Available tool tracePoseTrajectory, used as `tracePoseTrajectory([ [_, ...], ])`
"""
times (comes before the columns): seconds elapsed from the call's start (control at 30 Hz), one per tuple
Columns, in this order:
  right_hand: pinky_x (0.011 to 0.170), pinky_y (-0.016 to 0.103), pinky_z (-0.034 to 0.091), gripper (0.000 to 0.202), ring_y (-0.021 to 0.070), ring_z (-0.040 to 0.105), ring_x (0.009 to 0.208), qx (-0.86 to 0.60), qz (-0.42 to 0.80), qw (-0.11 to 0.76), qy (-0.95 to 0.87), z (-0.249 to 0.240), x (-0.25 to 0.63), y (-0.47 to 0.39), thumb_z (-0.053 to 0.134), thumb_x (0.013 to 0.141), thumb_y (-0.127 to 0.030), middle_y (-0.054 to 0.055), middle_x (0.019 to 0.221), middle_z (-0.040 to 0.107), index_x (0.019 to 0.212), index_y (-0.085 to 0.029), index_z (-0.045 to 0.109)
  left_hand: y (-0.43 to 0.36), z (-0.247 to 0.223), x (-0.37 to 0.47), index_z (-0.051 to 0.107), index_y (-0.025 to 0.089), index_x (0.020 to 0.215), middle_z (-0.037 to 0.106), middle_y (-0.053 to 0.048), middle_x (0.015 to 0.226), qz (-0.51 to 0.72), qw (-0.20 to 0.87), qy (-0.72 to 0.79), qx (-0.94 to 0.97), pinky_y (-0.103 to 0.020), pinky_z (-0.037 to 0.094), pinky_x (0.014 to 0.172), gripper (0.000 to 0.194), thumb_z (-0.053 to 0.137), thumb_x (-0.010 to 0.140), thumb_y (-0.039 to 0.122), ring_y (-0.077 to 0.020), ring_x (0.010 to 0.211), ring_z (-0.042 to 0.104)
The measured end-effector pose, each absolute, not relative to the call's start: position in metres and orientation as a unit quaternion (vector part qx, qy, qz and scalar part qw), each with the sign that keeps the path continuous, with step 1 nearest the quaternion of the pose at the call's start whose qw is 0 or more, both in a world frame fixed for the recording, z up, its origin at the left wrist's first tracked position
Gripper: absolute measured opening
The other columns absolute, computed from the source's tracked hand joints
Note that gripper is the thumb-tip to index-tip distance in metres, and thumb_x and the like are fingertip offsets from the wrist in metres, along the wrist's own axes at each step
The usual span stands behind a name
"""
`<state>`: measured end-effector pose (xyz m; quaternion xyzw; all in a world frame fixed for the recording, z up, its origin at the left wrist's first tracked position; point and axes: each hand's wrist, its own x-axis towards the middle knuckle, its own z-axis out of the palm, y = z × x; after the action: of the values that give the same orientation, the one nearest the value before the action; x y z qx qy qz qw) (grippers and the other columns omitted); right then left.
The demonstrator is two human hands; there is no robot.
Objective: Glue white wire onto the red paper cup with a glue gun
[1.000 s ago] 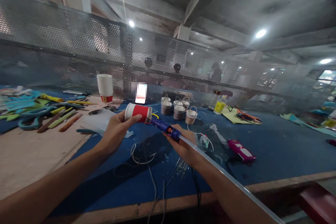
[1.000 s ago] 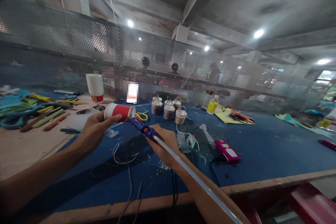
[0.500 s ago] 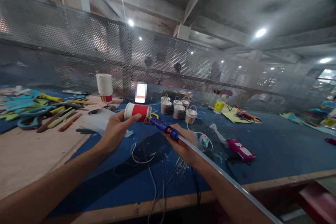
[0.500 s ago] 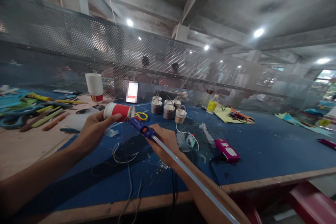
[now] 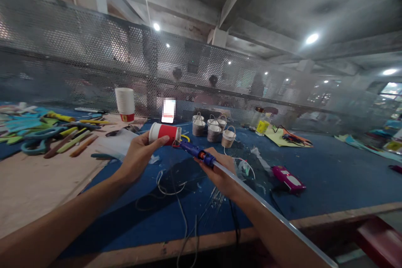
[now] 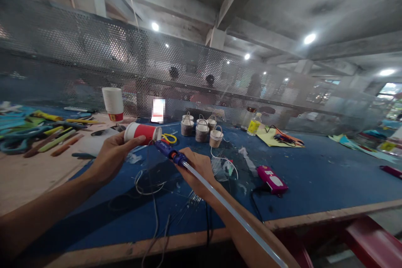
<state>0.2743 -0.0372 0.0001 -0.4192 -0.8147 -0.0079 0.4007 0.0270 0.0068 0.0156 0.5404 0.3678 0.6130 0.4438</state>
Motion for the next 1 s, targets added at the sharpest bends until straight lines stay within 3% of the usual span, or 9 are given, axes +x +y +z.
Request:
tracePoseTrajectory([
  [0.7, 0.058, 0.023, 0.038, 0.019, 0.0136, 0.061, 0.063, -0.446, -0.041, 0.402, -0.799, 0.0033, 0.2720, -0.0401, 0.055, 0.096, -0.040, -0.002, 0.076, 0.066, 0.098, -0.021, 0.059, 0.0058, 0.0174, 0.0286, 0.075, 0.017, 0.098, 0.077, -0.006, 0.088, 0.609, 0.423, 0.377, 0.555, -0.029, 0.054, 0.070, 0.035, 0.080, 0.072, 0.041, -0.0214, 0.076, 0.068],
  [1.0, 0.058, 0.023, 0.037, 0.023, 0.0130, 0.059, 0.061, -0.442, -0.034, 0.410, -0.797, 0.0037, 0.2730, -0.0395, 0.052, 0.097, -0.042, -0.002, 0.074, 0.064, 0.097, -0.021, 0.059, 0.0051, 0.0161, 0.0286, 0.074, 0.017, 0.097, 0.077, -0.005, 0.082, 0.601, 0.433, 0.378, 0.555, -0.027, 0.052, 0.063, 0.037, 0.081, 0.071, 0.042, -0.0190, 0.067, 0.067],
])
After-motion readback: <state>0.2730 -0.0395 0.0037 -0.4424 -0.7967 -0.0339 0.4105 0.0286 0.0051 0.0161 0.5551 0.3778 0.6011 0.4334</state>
